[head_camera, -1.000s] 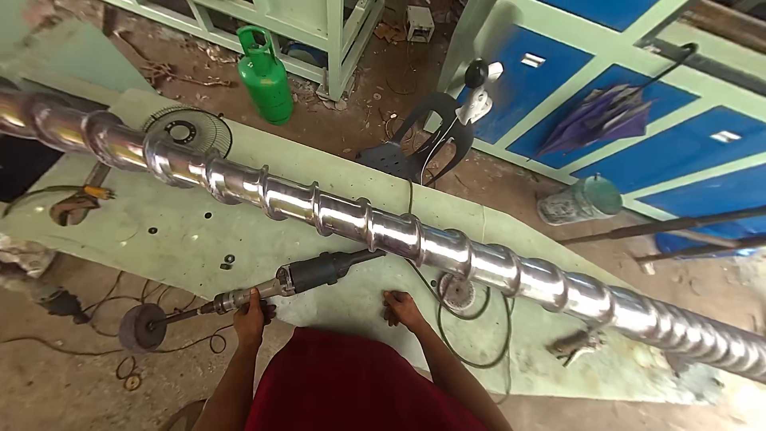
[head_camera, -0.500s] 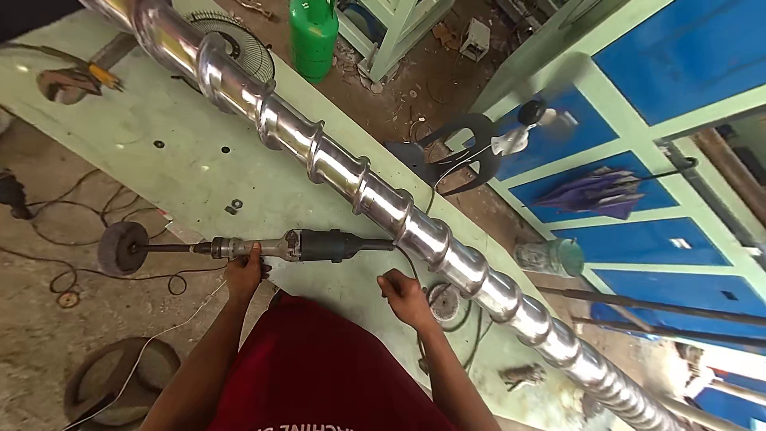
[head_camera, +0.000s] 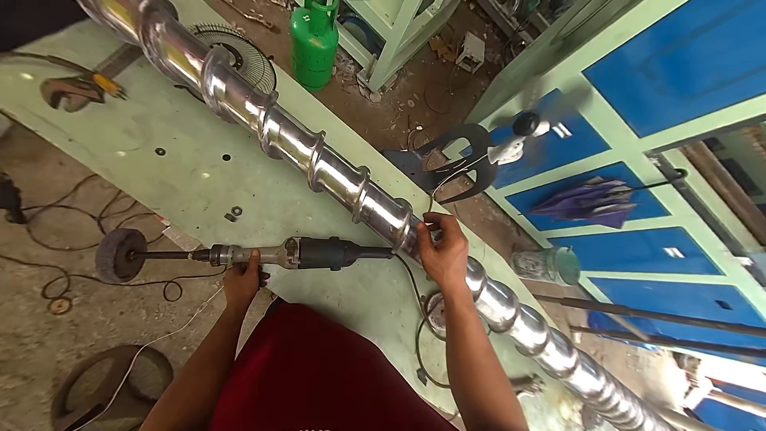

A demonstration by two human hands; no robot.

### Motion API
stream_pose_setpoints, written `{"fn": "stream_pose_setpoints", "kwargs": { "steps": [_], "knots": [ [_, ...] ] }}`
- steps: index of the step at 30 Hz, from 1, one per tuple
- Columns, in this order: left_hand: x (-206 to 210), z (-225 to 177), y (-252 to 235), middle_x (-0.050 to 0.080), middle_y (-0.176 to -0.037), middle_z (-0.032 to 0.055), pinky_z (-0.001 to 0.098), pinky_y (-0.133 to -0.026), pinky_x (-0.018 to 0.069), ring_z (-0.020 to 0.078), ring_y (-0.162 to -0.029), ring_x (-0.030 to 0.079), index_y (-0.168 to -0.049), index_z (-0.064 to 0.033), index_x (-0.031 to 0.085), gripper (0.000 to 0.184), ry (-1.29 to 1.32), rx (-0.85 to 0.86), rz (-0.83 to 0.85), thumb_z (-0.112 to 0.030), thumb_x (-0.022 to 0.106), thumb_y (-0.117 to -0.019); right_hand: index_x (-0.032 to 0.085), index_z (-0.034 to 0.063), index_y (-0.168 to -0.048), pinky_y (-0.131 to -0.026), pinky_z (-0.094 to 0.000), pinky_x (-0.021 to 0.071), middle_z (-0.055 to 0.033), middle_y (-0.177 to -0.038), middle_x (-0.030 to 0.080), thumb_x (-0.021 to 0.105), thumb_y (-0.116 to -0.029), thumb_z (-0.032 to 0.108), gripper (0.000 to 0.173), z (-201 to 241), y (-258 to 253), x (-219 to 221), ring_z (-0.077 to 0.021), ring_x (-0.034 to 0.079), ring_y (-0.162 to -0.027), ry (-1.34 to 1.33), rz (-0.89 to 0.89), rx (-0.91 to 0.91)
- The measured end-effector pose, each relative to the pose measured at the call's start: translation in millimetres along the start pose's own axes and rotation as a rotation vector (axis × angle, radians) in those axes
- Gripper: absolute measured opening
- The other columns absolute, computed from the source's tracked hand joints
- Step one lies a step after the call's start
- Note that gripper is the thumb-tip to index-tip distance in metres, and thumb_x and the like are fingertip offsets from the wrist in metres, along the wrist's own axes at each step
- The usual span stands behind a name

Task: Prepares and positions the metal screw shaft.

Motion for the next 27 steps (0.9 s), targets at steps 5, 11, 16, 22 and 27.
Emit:
{"fn": "stream_pose_setpoints", "kwargs": {
  "steps": [5,11,16,22,27],
  "knots": [
    [1,2,-2,0.072,-0.068,0.0043,0.0338,-0.052,0.0593,0.015,-0.053,0.069,-0.091,-0.0025,0.066,0.056,0.008,-0.002,-0.007,-0.054,0.05,-0.1064,0.068,0.0093,-0.125,-0.083,-0.0413,0.0581,-0.0098,-0.118,0.069,0.066,-0.097,0.027,0.033,-2,-14,10,-0.021,0.068,-0.1,-0.011,0.058,0.046],
    [1,0,-1,0.071,-0.066,0.0037,0.033,-0.051,0.0584,0.0145,-0.051,0.068,-0.086,-0.0033,0.065,0.056,-0.004,0.005,-0.011,-0.053,0.05,-0.1068,0.068,0.0107,-0.124,-0.08,-0.0396,0.0583,-0.0081,-0.116,0.07,0.066,-0.0967,0.025,0.031,-4,-20,19,-0.019,0.068,-0.097,-0.016,0.058,0.056],
    [1,-1,-1,0.07,-0.064,0.0037,0.0329,-0.05,0.0585,0.0141,-0.05,0.067,-0.086,-0.0036,0.065,0.053,0.014,0.016,-0.018,-0.051,0.051,-0.1067,0.071,0.0105,-0.118,-0.077,-0.0402,0.0581,-0.0072,-0.107,0.07,0.069,-0.0952,0.025,0.027,-5,-21,21,-0.0193,0.068,-0.092,-0.01,0.039,0.062],
    [1,-2,0,0.07,-0.063,0.0044,0.0336,-0.05,0.0588,0.0152,-0.05,0.067,-0.084,-0.003,0.064,0.053,0.033,0.027,-0.021,-0.049,0.053,-0.1067,0.071,0.0117,-0.115,-0.075,-0.0371,0.0606,-0.0039,-0.103,0.071,0.069,-0.0961,0.025,0.024,-8,-18,23,-0.0147,0.07,-0.088,-0.044,0.03,0.1],
    [2,-1,-1,0.069,-0.064,0.0042,0.035,-0.051,0.0594,0.0154,-0.051,0.067,-0.086,-0.0029,0.065,0.053,0.035,0.04,-0.022,-0.05,0.052,-0.1066,0.072,0.0118,-0.118,-0.081,-0.0394,0.0602,-0.0054,-0.107,0.071,0.068,-0.0974,0.026,0.025,-7,-19,24,-0.0175,0.069,-0.095,-0.008,0.048,0.06]
  ]
}}
Point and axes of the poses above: each hand's wrist, its own y-axis away from the middle knuckle, its own x-axis out of the palm, z = x × y, the point moved 7 cm from there along -y, towards the middle knuckle
